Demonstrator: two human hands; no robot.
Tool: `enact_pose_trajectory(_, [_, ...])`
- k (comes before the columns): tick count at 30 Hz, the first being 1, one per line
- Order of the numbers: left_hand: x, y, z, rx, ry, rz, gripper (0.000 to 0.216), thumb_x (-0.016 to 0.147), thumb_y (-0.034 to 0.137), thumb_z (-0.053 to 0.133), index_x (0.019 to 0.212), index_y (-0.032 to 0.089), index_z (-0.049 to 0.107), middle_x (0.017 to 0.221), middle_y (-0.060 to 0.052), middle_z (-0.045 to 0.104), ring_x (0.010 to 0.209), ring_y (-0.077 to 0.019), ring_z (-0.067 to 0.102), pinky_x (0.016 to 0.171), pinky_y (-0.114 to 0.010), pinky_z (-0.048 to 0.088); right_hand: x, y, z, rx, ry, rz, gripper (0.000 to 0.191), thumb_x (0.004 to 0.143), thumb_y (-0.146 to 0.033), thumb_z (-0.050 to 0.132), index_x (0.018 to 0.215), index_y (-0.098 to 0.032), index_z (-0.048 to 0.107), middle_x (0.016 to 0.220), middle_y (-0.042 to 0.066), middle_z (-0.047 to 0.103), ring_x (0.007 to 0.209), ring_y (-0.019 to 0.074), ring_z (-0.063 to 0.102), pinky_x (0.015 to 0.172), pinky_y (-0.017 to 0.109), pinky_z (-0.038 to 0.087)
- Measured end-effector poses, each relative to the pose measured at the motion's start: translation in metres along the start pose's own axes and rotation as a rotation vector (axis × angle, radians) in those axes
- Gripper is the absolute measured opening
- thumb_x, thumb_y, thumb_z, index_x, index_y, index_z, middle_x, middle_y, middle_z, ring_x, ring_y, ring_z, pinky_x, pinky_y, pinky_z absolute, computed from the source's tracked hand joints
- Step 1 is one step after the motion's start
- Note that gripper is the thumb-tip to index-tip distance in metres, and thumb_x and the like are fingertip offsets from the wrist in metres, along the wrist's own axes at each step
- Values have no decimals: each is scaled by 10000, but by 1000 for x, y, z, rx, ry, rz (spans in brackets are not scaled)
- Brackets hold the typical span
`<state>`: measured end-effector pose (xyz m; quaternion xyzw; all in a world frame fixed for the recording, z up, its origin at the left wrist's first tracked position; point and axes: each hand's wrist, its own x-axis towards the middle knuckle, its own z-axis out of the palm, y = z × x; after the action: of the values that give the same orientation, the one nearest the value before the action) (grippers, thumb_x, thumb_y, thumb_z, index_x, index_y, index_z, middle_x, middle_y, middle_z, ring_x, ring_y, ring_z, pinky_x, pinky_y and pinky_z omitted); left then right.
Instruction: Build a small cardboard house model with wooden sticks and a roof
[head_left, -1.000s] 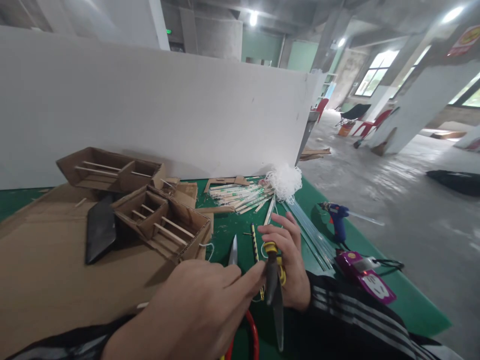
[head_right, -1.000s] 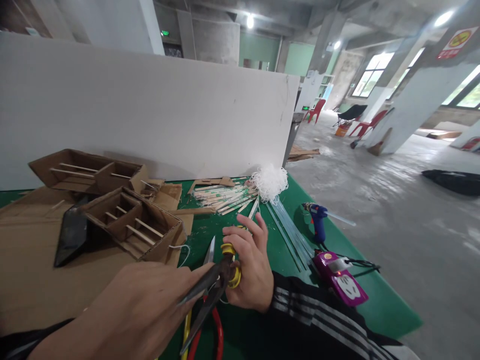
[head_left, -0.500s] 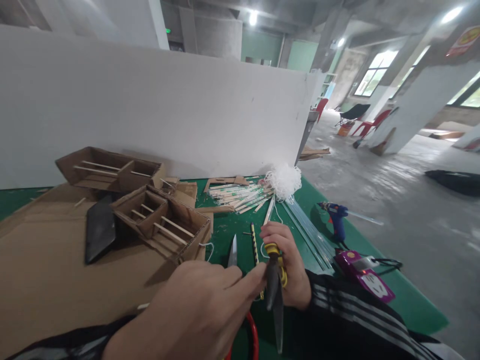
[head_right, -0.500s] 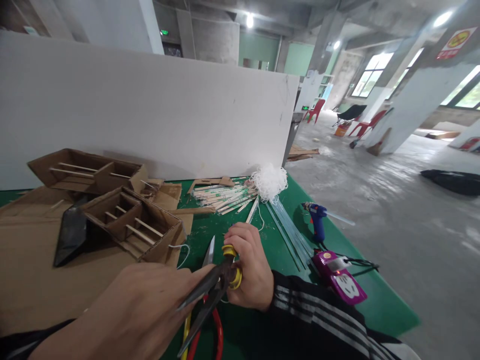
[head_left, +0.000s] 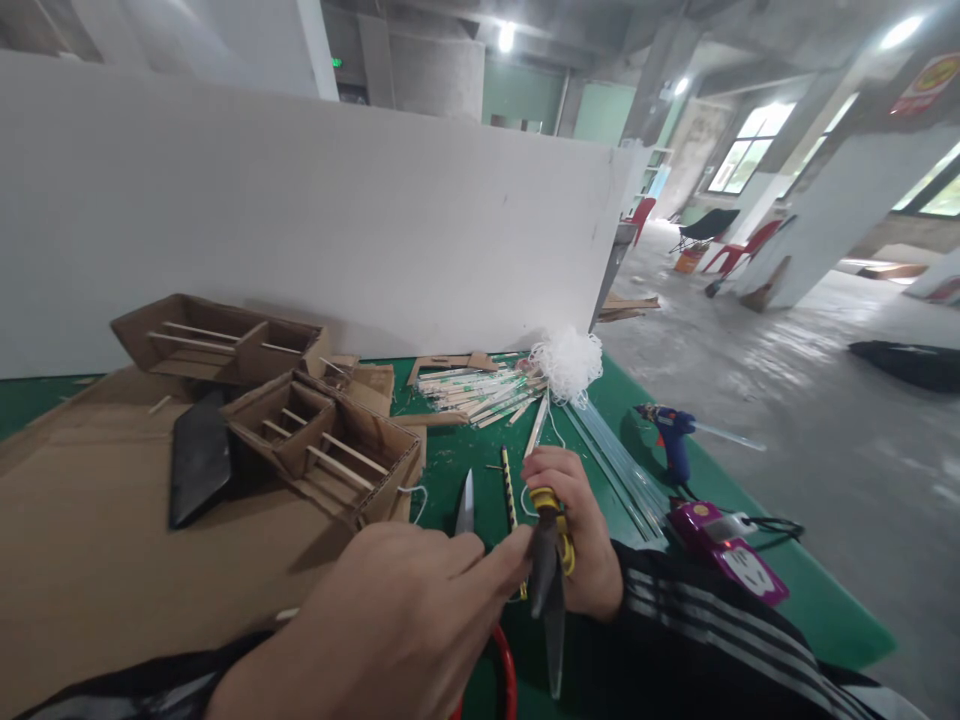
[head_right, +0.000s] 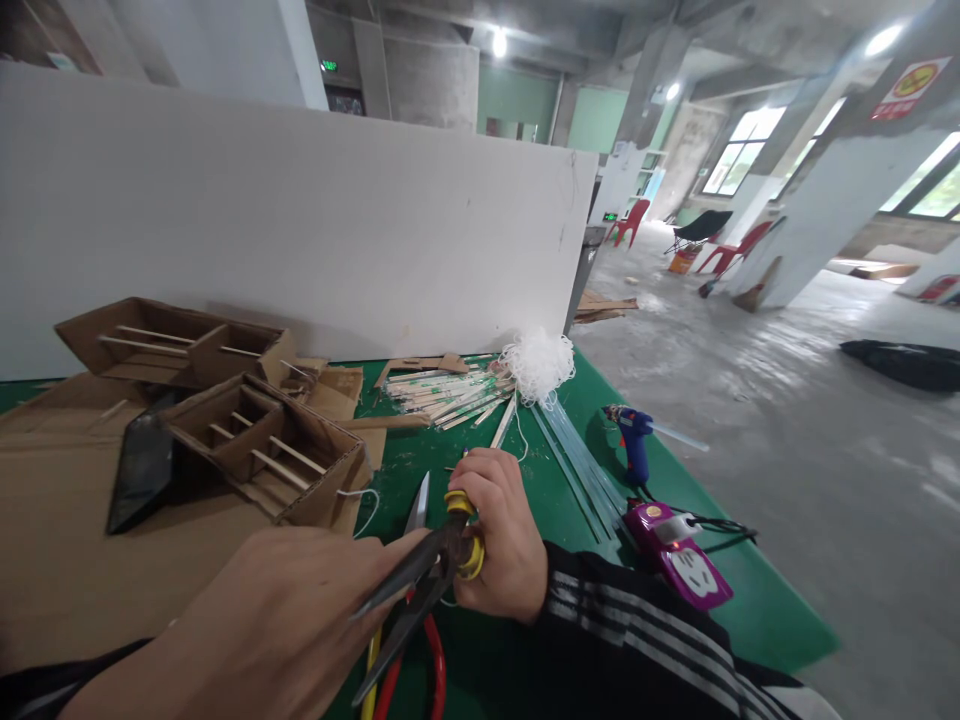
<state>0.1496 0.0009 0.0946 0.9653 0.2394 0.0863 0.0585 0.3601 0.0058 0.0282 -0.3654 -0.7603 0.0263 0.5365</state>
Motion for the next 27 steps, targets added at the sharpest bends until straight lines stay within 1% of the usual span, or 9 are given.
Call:
enact_pose_trajectory(3, [0, 0, 0, -1, 8, 2, 356, 902, 119, 496, 1202, 291, 408, 783, 70, 613, 518, -170, 498, 481, -332, 145, 0, 0, 0, -4, -1, -6, 407, 748, -241, 574, 1141, -255, 467, 991, 96, 578, 1034, 314, 577, 881, 547, 479])
enact_pose_trajectory(7, [0, 1, -1, 1, 36, 13, 327, 873, 94, 496, 1122, 294, 426, 749, 70, 599, 506, -183, 499, 475, -340, 147, 1, -1, -1, -12, -8, -17, 418, 740, -223, 560, 1146, -251, 465, 993, 96, 572, 1028, 312, 574, 872, 540, 480])
enact_pose_trajectory(12, [0, 0, 2, 13, 52, 17, 338, 867, 106, 498, 1139, 296, 433, 740, 69, 597, 491, -189, 493, 465, -345, 140, 1, -1, 0, -24, -3, -15, 401, 747, -220, 550, 1139, -249, 467, 977, 94, 574, 1007, 305, 582, 858, 532, 485])
enact_pose_trajectory(17, [-1, -2, 4, 30, 67, 29, 299, 879, 141, 503, 1128, 297, 442, 762, 66, 611, 508, -193, 520, 458, -356, 151, 1, -2, -1, -38, -14, -4, 379, 743, -214, 554, 1112, -249, 473, 964, 93, 581, 992, 304, 585, 834, 515, 489])
enact_pose_trajectory(23, [2, -1, 2, 23, 53, 23, 304, 878, 132, 506, 1122, 297, 432, 752, 70, 614, 496, -180, 512, 454, -342, 147, 2, -2, -2, -40, -18, -25, 425, 723, -170, 532, 1136, -235, 458, 966, 96, 567, 996, 303, 567, 833, 504, 474])
enact_pose_trajectory(27, [4, 2, -2, 37, 5, 9, 342, 877, 85, 483, 1137, 291, 400, 782, 66, 628, 531, -186, 547, 465, -333, 162, 2, -2, -2, -36, -16, -28, 448, 714, -166, 544, 1146, -244, 456, 961, 93, 565, 990, 307, 565, 831, 506, 472])
